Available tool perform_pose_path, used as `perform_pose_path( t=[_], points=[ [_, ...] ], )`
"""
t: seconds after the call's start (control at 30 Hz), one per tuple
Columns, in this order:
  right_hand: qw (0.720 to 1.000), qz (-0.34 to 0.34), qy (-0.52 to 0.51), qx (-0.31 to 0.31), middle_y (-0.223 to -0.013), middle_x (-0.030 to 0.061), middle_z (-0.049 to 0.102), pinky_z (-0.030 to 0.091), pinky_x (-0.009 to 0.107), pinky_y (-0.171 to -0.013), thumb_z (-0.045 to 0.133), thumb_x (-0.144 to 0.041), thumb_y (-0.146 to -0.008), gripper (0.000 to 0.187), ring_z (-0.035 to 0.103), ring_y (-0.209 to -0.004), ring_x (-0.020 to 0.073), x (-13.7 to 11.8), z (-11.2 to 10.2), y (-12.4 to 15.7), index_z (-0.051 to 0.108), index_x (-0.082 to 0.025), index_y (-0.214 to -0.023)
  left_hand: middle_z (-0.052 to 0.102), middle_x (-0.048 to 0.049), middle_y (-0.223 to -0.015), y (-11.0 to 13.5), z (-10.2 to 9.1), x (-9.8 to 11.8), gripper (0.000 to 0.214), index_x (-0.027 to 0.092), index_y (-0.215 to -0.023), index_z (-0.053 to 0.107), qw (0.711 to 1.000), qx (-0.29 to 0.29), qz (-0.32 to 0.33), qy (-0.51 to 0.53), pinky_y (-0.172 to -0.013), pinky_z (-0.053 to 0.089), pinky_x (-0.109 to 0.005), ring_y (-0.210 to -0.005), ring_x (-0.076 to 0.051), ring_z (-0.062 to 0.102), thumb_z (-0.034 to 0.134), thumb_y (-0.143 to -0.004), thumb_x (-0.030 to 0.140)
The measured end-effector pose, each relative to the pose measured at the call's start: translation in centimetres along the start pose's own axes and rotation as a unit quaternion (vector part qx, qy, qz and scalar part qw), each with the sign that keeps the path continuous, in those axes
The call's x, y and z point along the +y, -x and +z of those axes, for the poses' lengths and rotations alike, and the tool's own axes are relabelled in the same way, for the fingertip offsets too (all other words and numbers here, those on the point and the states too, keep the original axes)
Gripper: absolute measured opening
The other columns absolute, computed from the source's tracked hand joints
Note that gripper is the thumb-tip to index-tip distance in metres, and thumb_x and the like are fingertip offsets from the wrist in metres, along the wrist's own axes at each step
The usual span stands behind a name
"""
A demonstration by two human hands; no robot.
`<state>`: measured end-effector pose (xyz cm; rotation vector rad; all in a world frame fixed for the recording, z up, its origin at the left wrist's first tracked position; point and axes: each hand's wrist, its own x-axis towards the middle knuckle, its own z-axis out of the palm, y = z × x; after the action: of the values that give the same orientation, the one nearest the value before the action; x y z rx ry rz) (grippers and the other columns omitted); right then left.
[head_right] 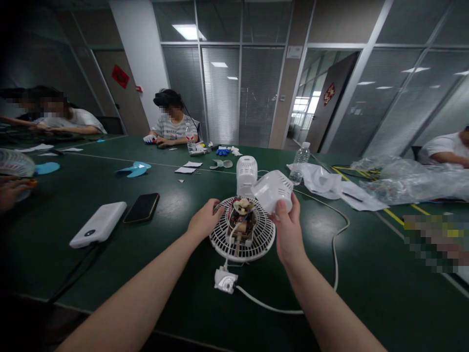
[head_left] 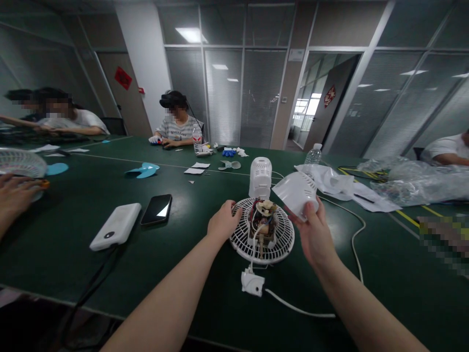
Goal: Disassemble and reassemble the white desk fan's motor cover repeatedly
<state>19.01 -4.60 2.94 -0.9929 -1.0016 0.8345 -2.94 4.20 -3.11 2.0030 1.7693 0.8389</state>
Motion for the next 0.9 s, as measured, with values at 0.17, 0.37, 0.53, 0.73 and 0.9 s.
perform_pose_path(
  t=[0.17,0.37,0.53,0.73,0.9],
  points=[
    [0.991,0.009,-0.13,0.026,-0.134,-0.0004,0.053,0.051,0.043,-0.096,0.061,-0.05,-0.084,0.049,0.061,-0.111,0.0209,1.3,0.5,0.3,0.041,-0.038,-0.127,0.059,-0.0147,-0.123,0.3,-0.2,0.5,0.042,0.017,-0.123,0.052,0.99,0.111,0.078,-0.036,-0.097,0.042,-0.044,-0.117,-0.03,0.053,0.051,-0.089,0.042],
    [0.993,0.019,-0.106,0.044,-0.12,0.0001,0.058,0.051,0.043,-0.094,0.066,-0.051,-0.08,0.039,0.058,-0.11,0.0202,2.7,0.5,1.0,0.049,-0.029,-0.107,0.05,-0.0096,-0.137,1.6,-2.0,2.7,0.04,0.02,-0.134,0.045,0.936,0.151,0.298,0.108,-0.11,0.034,-0.042,-0.129,-0.023,0.044,0.038,-0.096,0.032],
    [0.996,0.019,-0.084,0.021,-0.12,0.001,0.059,0.048,0.045,-0.098,0.063,-0.053,-0.082,0.039,0.058,-0.111,0.021,2.9,0.6,1.3,0.047,-0.03,-0.109,0.039,-0.0073,-0.149,3.3,-2.8,4.7,0.048,0.024,-0.143,0.037,0.897,0.071,0.412,0.146,-0.114,0.027,-0.045,-0.137,-0.025,0.036,0.036,-0.097,0.038],
    [0.991,-0.011,-0.086,-0.104,-0.138,0.0037,0.052,0.036,0.048,-0.11,0.057,-0.05,-0.087,0.043,0.05,-0.127,0.0239,2.2,0.5,1.7,0.046,-0.032,-0.125,0.035,-0.0064,-0.152,2.6,-2.1,3.9,0.052,0.026,-0.146,0.032,0.899,0.057,0.38,0.21,-0.115,0.026,-0.046,-0.139,-0.025,0.033,0.036,-0.097,0.045],
    [0.981,-0.003,-0.052,-0.185,-0.154,-0.0032,0.032,0.024,0.053,-0.116,0.047,-0.052,-0.092,0.052,0.032,-0.141,0.0258,1.9,0.0,1.4,0.039,-0.037,-0.14,0.041,-0.008,-0.149,1.9,-1.7,3.1,0.052,0.023,-0.144,0.037,0.899,0.048,0.337,0.274,-0.116,0.027,-0.045,-0.138,-0.024,0.037,0.035,-0.098,0.046]
  ],
)
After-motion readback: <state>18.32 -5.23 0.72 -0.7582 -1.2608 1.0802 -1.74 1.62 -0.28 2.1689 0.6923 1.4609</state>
